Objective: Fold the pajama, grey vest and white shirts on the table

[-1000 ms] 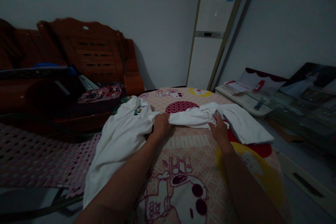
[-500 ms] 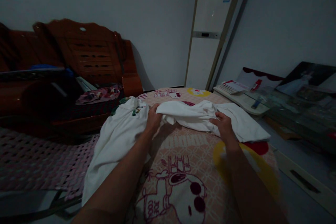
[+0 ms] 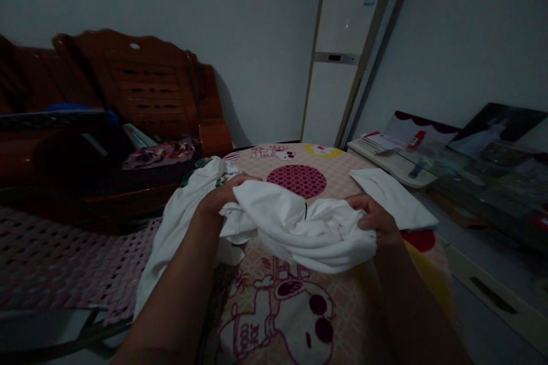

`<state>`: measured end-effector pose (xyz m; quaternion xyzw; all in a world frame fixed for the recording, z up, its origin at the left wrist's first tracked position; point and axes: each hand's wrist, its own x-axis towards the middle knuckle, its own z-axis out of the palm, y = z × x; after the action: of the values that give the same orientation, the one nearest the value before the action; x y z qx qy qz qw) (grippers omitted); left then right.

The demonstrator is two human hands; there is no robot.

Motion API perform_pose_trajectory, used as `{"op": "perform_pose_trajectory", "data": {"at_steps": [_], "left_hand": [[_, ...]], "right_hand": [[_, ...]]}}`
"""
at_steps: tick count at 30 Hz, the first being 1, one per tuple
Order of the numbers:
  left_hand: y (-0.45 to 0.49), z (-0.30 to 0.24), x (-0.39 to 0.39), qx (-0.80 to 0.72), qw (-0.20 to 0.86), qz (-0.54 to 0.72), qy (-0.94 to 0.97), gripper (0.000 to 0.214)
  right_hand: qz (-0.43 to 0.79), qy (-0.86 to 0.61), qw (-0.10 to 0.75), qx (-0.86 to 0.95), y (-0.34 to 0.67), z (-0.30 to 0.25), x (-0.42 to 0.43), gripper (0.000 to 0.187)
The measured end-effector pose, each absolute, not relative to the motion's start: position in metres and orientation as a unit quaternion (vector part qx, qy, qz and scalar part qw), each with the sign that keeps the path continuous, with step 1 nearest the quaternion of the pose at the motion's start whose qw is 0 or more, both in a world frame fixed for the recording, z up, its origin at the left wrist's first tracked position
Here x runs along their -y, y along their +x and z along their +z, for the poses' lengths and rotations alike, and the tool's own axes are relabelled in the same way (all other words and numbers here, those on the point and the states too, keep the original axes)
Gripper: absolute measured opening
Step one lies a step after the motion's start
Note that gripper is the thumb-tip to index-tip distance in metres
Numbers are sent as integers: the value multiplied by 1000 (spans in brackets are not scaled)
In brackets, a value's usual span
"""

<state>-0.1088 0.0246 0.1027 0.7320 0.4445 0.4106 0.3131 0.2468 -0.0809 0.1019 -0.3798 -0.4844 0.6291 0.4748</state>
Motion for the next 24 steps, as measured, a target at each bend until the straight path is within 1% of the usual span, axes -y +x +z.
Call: {"op": "perform_pose_trajectory", "data": {"at_steps": [2, 3, 5, 6, 8, 9, 10, 13, 15, 19, 21, 24], "left_hand": [[-101, 109, -32, -433, 349, 381, 738, 40], [-96, 111, -37, -444, 329, 410, 725, 42], [-89, 110, -48, -483, 214, 510, 679, 49], [-86, 107, -53, -495, 149, 548, 658, 56], [-81, 97, -60, -504, 57, 564, 651, 76], [-80, 90, -62, -508, 33, 550, 662, 81], [-78, 83, -63, -514, 21, 529, 675, 80], [-71, 66, -60, -527, 32, 453, 718, 60], [-64, 59, -55, -522, 60, 418, 742, 47], [-45, 52, -46, -487, 141, 369, 779, 32], [-35, 49, -41, -452, 170, 339, 808, 31], [-22, 41, -36, -395, 206, 294, 846, 33]], "right_hand": [[552, -412, 543, 481, 246, 99, 68, 46], [500, -423, 586, 478, 247, 96, 60, 49], [387, -433, 661, 476, 252, 86, 39, 57], [337, -438, 682, 479, 256, 79, 29, 64], [266, -467, 694, 478, 266, 62, 13, 80], [261, -490, 679, 480, 270, 52, 6, 85], [257, -508, 666, 482, 275, 43, 2, 88], [243, -543, 636, 492, 283, 22, -5, 88], [228, -560, 622, 498, 285, 16, -6, 81], [189, -615, 555, 527, 282, 17, -4, 54], [165, -632, 510, 560, 277, 20, -1, 46], [153, -614, 458, 624, 265, 24, 4, 40]]}}
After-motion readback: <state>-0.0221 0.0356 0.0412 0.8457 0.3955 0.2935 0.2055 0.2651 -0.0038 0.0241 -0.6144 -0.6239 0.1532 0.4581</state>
